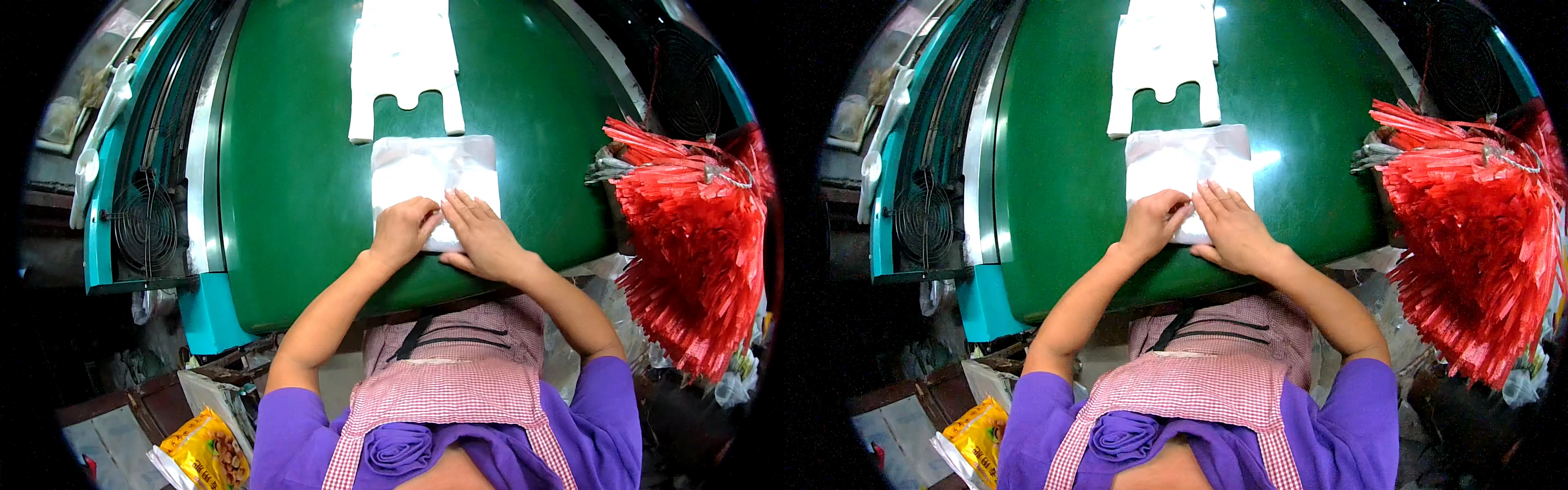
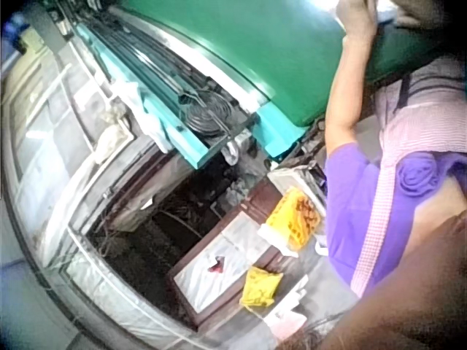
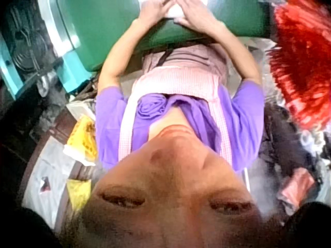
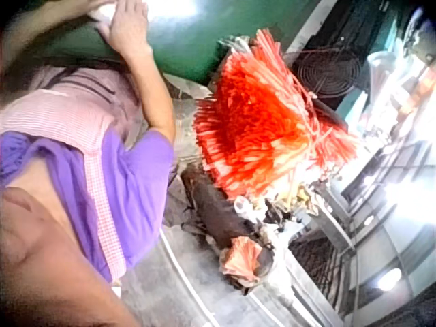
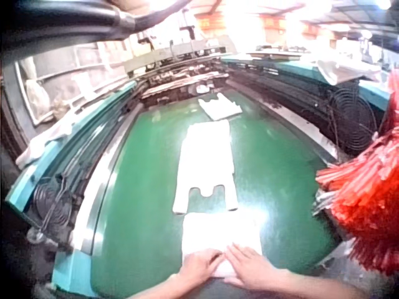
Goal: The person folds white rectangular items on a green table, rolls them into cylinders, and ties them with red ribbons. The person stacks the finished bundles and places them into a large white sack.
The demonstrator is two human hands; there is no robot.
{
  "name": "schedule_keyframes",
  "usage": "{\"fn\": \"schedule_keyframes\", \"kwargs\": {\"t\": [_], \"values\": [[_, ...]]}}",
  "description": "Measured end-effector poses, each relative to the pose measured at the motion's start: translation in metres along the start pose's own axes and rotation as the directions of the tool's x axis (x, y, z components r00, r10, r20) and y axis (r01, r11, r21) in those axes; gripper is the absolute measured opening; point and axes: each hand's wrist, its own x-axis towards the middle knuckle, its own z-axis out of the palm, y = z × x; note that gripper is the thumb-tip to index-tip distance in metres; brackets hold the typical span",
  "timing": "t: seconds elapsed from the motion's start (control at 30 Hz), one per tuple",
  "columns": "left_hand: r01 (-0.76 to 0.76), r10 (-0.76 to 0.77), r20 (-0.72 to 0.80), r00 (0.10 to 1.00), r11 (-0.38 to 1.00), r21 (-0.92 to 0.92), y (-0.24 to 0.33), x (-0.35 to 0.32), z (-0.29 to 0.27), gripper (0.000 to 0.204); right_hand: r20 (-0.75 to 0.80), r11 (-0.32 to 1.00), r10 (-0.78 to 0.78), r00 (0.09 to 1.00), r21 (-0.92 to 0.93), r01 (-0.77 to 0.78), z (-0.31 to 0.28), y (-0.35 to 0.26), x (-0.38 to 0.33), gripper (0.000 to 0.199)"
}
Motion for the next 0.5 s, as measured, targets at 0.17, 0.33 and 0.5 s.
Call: {"fn": "schedule_keyframes", "kwargs": {"t": [0.17,0.33,0.5], "values": [[-0.327,0.356,-0.040,0.934,0.893,0.309,0.026,-0.028,-0.010,0.030,-0.035,0.999,-0.037,0.999,-0.012,0.037,0.000,0.009,0.000,0.068],[-0.255,0.222,0.143,0.965,0.923,0.288,0.014,-0.019,-0.008,0.025,-0.294,0.855,0.053,0.954,0.508,0.109,-0.008,-0.039,-0.044,0.047],[-0.068,0.093,0.147,0.985,0.984,-0.166,-0.004,-0.008,-0.019,0.036,0.314,-0.515,0.419,0.852,0.855,-0.062,0.000,-0.015,-0.047,0.054]]}}
